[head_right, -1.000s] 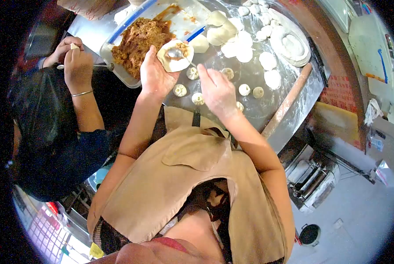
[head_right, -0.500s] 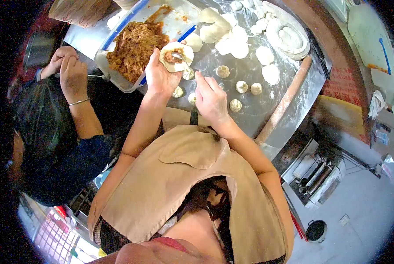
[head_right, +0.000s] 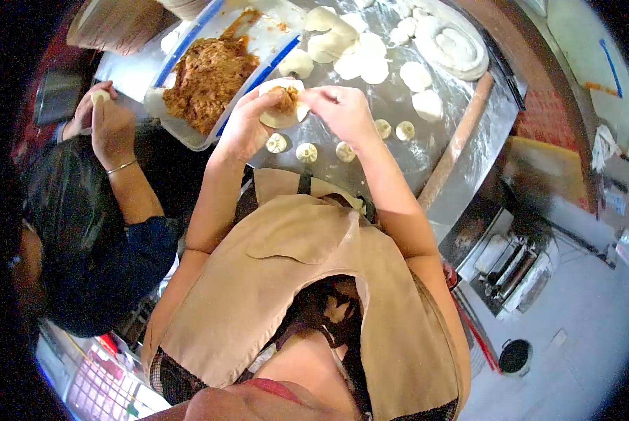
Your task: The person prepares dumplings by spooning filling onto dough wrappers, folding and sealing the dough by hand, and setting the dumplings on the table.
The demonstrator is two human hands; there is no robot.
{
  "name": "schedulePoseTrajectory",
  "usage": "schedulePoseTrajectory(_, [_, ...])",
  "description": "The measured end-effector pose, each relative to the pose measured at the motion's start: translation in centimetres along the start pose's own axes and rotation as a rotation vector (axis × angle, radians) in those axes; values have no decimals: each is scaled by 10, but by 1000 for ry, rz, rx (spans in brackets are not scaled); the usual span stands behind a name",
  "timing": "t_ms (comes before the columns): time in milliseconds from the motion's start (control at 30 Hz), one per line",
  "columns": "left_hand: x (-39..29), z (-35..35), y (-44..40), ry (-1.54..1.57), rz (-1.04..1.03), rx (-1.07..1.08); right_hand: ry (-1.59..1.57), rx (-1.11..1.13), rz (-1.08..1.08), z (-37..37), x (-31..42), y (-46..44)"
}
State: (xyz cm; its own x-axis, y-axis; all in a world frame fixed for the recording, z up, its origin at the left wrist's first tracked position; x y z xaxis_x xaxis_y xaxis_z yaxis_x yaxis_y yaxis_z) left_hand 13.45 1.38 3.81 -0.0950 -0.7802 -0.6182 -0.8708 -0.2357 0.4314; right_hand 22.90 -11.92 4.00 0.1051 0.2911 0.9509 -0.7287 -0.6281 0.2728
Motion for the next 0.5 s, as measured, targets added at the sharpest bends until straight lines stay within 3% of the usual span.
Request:
schedulePoseTrajectory(33, [3,-3,-2,-4,14,17,1,-22,-3,5,6,5])
schedulePoseTrajectory(133, [10,-17,-6,-123,-1,107,427,-199,175,16,26,20])
schedulePoseTrajectory(267, [22,-27,-15,-292,-60,35,508,-425,275,19,41,43])
schedulePoseTrajectory(433, [24,-37,-18,-353,-27,120,461,-518,303,29,42,53])
schedulePoseTrajectory(500, [24,-37,-18,-452,4,139,410,-362,143,31,34,50])
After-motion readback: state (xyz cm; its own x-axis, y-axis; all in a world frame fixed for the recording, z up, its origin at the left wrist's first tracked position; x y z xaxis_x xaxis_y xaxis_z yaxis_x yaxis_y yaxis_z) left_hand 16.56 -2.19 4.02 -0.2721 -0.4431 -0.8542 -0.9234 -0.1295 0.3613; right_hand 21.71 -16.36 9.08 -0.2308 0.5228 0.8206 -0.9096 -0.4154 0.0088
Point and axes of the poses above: each hand's wrist, its own y-axis away from the middle knuckle, its own z-axis out of the back of the hand, x = y × z, the point moved 4 cm from there along -y, towards the middle knuckle, and after that the axes turned 5 degrees about y, right-handed, at the moved point
